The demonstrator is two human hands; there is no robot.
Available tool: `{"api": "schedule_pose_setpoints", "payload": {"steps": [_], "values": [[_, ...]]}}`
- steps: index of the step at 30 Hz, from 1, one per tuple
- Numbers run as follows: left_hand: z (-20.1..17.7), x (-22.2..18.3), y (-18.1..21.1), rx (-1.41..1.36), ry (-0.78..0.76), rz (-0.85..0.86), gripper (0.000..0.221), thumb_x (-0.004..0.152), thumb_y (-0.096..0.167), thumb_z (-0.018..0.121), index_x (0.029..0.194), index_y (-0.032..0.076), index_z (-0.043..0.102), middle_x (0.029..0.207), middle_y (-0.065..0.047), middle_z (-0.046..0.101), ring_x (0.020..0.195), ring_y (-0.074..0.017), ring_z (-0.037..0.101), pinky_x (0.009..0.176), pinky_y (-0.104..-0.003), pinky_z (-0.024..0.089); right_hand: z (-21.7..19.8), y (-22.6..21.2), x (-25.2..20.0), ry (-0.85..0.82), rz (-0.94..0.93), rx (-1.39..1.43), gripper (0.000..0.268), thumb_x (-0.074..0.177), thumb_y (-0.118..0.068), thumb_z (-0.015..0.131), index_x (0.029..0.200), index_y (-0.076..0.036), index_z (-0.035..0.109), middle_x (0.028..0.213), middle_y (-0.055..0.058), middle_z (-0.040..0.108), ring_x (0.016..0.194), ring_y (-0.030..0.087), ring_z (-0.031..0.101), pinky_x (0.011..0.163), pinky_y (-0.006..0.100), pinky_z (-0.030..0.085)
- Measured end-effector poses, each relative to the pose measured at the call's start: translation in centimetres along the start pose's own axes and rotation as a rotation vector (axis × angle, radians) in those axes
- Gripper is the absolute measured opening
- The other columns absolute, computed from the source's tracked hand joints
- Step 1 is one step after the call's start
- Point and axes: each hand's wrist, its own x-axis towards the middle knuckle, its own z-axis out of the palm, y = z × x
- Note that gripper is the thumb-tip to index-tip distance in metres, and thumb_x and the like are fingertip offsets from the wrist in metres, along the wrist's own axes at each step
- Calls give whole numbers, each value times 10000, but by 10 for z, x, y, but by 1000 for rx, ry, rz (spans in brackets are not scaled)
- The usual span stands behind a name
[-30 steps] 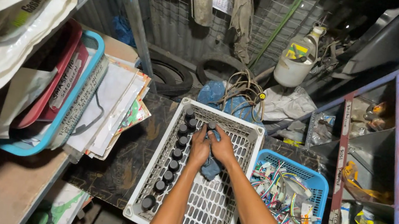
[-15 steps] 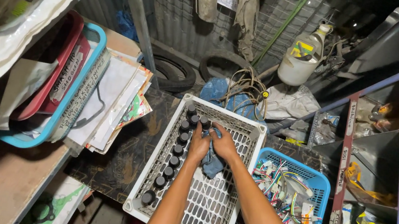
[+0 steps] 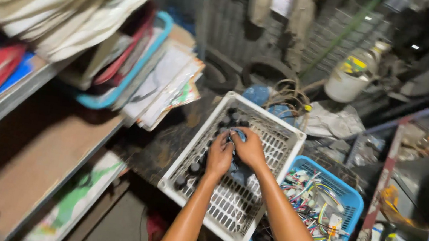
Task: Cleaning and inspecting small motorcycle engine components with a cloth before placing them on a shelf.
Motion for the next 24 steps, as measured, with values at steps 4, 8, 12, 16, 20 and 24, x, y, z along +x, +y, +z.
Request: {"api": "schedule_pose_setpoints", "payload": {"steps": [4, 8, 12, 16, 20, 24], "values": [[-64, -48, 26, -50, 252, 46, 496, 907, 136, 608, 1392, 34, 609, 1234, -293, 684, 1136, -373, 696, 895, -430, 605, 26, -68, -53, -149, -172, -29, 349, 932, -351, 679, 1234, -195, 757, 1174, 137, 754, 1194, 374, 657, 1044, 502, 504], [-123, -106, 38, -58, 517, 45, 462, 875, 178, 657, 1334, 128, 671, 1226, -234, 690, 1143, -353, 686, 923, -414, 595, 62, -119, -109, -365, -383, -67, 332, 936, -351, 676, 1221, -202, 761, 1157, 123, 759, 1178, 359, 666, 1022, 500, 517], [-189, -184, 61, -6, 709, 80, 429, 865, 228, 677, 1288, 164, 707, 1217, -187, 698, 1188, -354, 658, 965, -393, 582, 109, -160, -169, -530, -495, -76, 299, 922, -326, 688, 1178, -199, 777, 1096, 125, 771, 1134, 365, 683, 982, 490, 533], [-250, -242, 63, -17, 858, 144, 417, 881, 216, 646, 1290, 157, 703, 1248, -175, 688, 1216, -358, 642, 994, -434, 562, 156, -191, -221, -637, -585, -130, 278, 892, -353, 711, 1126, -221, 784, 1027, 121, 771, 1086, 368, 696, 938, 496, 543], [-309, -282, 57, 65, 1004, 226, 391, 882, 137, 652, 1272, 133, 687, 1190, -174, 691, 1130, -354, 683, 893, -427, 612, 203, -220, -264, -638, -624, -134, 219, 841, -350, 762, 954, -163, 775, 833, 122, 732, 887, 309, 721, 790, 454, 540], [-355, -307, 48, 164, 1104, 267, 423, 882, 172, 648, 1304, 139, 665, 1187, -159, 665, 1139, -357, 667, 916, -460, 596, 263, -231, -283, -631, -669, -148, 255, 853, -362, 733, 1075, -250, 786, 983, 117, 772, 1043, 366, 709, 872, 490, 561]]}}
